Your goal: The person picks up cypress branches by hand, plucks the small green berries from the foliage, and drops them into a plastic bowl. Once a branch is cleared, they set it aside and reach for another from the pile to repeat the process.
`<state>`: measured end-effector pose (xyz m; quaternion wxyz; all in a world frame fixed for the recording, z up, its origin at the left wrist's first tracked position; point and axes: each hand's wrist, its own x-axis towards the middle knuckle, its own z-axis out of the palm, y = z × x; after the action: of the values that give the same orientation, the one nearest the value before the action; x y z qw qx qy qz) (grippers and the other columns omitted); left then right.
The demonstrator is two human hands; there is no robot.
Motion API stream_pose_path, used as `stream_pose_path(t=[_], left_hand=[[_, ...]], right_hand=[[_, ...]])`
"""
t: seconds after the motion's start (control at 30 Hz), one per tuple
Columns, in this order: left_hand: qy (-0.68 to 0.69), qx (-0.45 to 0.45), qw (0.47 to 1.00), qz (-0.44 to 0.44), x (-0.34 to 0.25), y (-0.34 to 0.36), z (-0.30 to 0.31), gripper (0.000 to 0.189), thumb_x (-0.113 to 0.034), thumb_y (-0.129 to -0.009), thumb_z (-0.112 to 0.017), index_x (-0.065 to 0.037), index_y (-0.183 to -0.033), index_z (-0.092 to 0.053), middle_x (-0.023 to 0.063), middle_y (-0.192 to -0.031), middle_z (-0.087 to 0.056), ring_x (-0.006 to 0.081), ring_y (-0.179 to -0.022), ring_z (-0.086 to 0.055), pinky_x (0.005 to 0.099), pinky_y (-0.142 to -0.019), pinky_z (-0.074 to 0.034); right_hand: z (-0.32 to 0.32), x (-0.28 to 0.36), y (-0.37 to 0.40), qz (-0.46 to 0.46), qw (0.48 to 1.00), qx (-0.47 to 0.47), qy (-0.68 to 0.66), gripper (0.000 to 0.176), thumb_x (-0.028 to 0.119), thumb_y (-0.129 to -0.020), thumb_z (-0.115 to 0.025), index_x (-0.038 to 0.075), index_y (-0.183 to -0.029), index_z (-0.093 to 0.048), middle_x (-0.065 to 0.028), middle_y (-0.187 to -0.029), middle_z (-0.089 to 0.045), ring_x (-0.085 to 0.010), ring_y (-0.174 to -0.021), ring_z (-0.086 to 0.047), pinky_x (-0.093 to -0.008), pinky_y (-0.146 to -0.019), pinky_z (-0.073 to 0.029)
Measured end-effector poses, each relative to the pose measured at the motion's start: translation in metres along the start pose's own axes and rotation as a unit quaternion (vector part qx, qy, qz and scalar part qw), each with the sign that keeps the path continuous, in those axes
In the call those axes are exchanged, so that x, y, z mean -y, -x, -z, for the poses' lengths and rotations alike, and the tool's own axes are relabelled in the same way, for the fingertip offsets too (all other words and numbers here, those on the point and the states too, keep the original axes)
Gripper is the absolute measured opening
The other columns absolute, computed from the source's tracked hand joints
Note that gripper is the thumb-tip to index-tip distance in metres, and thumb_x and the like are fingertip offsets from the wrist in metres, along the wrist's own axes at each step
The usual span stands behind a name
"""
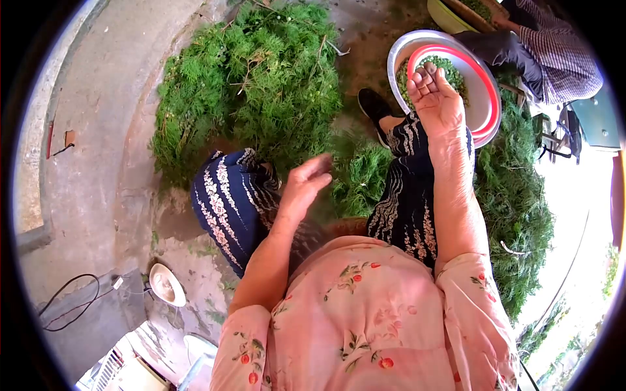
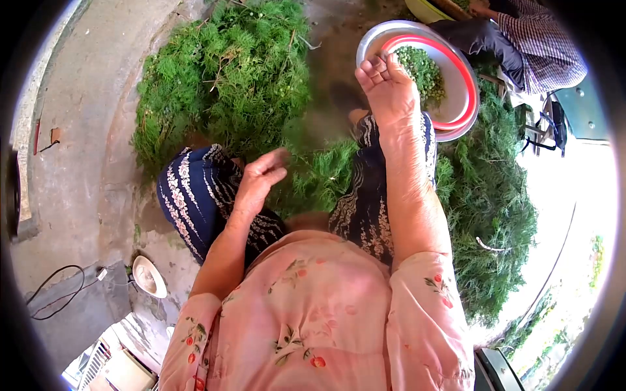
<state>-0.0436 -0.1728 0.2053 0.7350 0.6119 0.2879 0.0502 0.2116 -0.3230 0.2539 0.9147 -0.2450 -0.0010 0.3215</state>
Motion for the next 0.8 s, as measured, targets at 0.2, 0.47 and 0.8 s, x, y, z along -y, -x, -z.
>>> stream_pose_path(t=[0.2, 0.47, 0.8], left_hand=[[0.048, -0.103, 0.993, 0.038, 0.016, -0.008, 0.027, 0.031, -0.003, -0.084, -0.056, 0.000, -0.114, -0.057, 0.0113, -0.107, -0.062, 0.0218, -0.097, -0.059, 0.0319, -0.089, -0.044], [0.093, -0.255, 0.952, 0.145, 0.029, -0.016, 0.053, 0.028, -0.006, -0.084, -0.053, -0.001, -0.111, -0.056, 0.0106, -0.102, -0.058, 0.0224, -0.080, -0.064, 0.0325, -0.071, -0.050], [0.064, -0.221, 0.921, 0.314, 0.115, -0.067, 0.067, 0.030, 0.000, -0.081, -0.051, 0.000, -0.110, -0.055, 0.0120, -0.091, -0.060, 0.0231, -0.076, -0.062, 0.0320, -0.060, -0.049]], right_hand=[[-0.008, -0.007, 0.003, -0.015, 0.997, -0.051, 0.049, 0.023, 0.020, -0.093, -0.048, 0.000, -0.103, -0.055, -0.0078, -0.091, -0.058, -0.0199, -0.083, -0.057, -0.0334, -0.078, -0.049], [-0.017, -0.019, 0.001, -0.048, 0.991, -0.096, 0.083, 0.023, 0.019, -0.089, -0.054, 0.002, -0.105, -0.055, -0.0063, -0.088, -0.054, -0.0182, -0.079, -0.054, -0.0332, -0.074, -0.048], [-0.043, -0.029, 0.004, -0.078, 0.986, -0.112, 0.093, 0.029, 0.019, -0.091, -0.052, -0.001, -0.112, -0.053, -0.0046, -0.086, -0.053, -0.0150, -0.074, -0.051, -0.0289, -0.069, -0.046]])
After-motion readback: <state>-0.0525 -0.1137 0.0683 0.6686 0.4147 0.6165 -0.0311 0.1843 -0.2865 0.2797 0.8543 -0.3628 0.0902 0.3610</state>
